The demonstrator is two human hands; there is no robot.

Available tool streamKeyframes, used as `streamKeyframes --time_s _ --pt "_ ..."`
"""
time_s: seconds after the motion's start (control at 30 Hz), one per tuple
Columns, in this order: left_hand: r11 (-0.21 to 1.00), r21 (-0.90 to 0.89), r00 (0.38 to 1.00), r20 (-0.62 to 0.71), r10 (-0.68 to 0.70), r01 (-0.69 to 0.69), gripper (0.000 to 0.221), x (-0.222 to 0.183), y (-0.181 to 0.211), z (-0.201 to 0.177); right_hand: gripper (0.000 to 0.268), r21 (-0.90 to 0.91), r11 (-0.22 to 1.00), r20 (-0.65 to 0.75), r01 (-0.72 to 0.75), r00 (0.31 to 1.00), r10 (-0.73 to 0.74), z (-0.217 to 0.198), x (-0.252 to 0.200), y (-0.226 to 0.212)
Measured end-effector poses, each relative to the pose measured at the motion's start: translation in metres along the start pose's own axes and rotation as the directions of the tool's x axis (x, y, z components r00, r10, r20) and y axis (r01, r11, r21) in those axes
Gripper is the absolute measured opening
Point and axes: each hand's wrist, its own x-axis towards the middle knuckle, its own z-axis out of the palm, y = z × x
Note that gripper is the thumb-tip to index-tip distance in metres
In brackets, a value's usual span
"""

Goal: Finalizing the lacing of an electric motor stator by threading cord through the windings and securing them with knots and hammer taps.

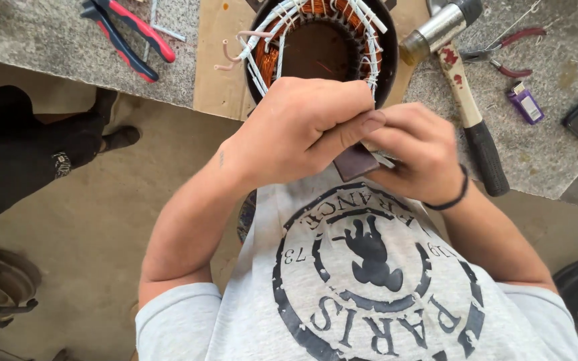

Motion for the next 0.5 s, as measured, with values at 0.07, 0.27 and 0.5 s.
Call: streamKeyframes --time_s 0.07,0.27,0.5 --pt "1.000 -0.007 1.000 0.007 0.011 -0.011 0.032 0.001 0.000 0.000 0.023 -0.036 0.998 -0.040 0.052 0.998 -0.054 0.008 0.006 -0.008" --pt "0.972 -0.126 0.980 -0.047 0.195 -0.200 0.022 -0.011 -0.004 -0.008 0.023 0.290 0.949 -0.434 0.125 0.901 0.014 -0.036 -0.042 0.049" --pt "0.927 -0.045 0.926 0.050 0.375 -0.373 0.031 -0.024 -0.005 0.001 0.031 -0.277 0.828 0.059 -0.488 0.851 0.521 -0.030 -0.053 0.041"
